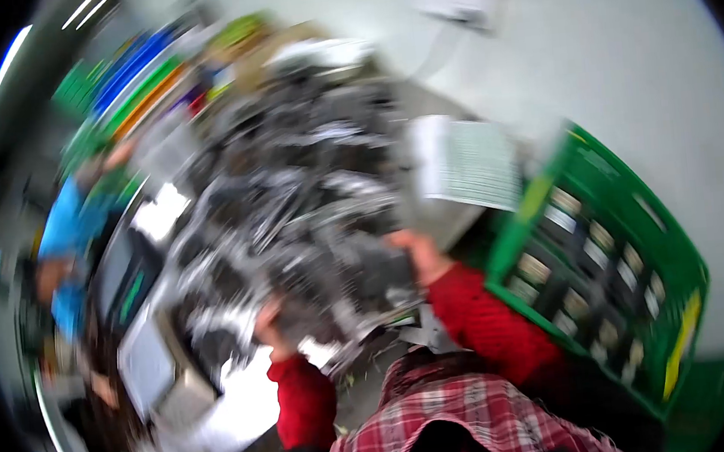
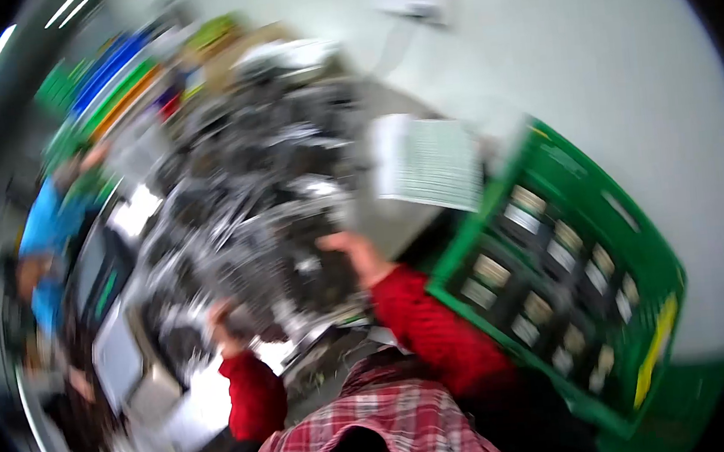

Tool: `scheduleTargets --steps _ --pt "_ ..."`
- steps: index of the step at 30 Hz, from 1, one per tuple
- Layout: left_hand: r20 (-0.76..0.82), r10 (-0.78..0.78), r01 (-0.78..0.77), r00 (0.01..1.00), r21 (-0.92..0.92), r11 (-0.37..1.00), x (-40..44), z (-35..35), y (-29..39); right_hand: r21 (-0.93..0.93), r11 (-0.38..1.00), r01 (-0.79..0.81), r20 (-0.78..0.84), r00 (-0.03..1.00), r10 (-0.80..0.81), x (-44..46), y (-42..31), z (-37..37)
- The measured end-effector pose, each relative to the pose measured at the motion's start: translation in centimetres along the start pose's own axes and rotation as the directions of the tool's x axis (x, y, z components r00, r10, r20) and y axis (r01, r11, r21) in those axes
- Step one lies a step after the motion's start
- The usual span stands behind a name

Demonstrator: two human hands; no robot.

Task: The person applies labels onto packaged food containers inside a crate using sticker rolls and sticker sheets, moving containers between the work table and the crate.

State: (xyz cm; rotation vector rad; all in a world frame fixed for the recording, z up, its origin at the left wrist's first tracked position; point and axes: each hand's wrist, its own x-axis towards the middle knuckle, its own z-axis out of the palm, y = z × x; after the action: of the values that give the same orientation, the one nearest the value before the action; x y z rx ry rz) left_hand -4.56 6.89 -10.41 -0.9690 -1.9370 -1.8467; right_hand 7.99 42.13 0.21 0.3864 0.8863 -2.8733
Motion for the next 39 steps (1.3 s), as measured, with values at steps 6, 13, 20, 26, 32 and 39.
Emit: scheduleTargets --steps 6,13,20,26,32,39 --pt "0.543 -0.367 0.655 0.755 -0.644 0.396 13.4 15.2 20.0 -0.041 0.865 0.501 -0.059 0.863 -0.502 -13.4 -6.5 5.8" --pt "0.928 -0.029 0.854 0.372 -0.329 0.404 14.6 37.3 24.7 -0.347 0.663 0.664 -0.55 0.428 -0.717 -33.8 -13.3 -6.0" --pt "0.952 -0.303 0.906 0.046 0.088 0.414 4.6 58.9 20.3 -0.426 0.71 0.56 -0.759 0.206 -0.618 -42.6 -13.2 -24.9" --pt "0.917 -0.4 0.906 -0.008 0.175 0.385 7.2 59.0 17.3 -0.158 0.712 0.684 -0.77 0.366 -0.523 -49.9 -14.3 -22.0" --pt "0.932 -0.288 -0.037 0.22 0.303 0.952 7.2 58.1 16.4 -0.596 0.761 0.258 -0.778 0.05 -0.626 -44.6 -13.2 -33.7" --pt "0.498 0.284 -0.247 0.82 -0.14 0.959 10.9 41.9 25.3 -0.663 0.269 -0.699 -0.466 0.105 -0.878 -46.3 -14.8 -30.2"
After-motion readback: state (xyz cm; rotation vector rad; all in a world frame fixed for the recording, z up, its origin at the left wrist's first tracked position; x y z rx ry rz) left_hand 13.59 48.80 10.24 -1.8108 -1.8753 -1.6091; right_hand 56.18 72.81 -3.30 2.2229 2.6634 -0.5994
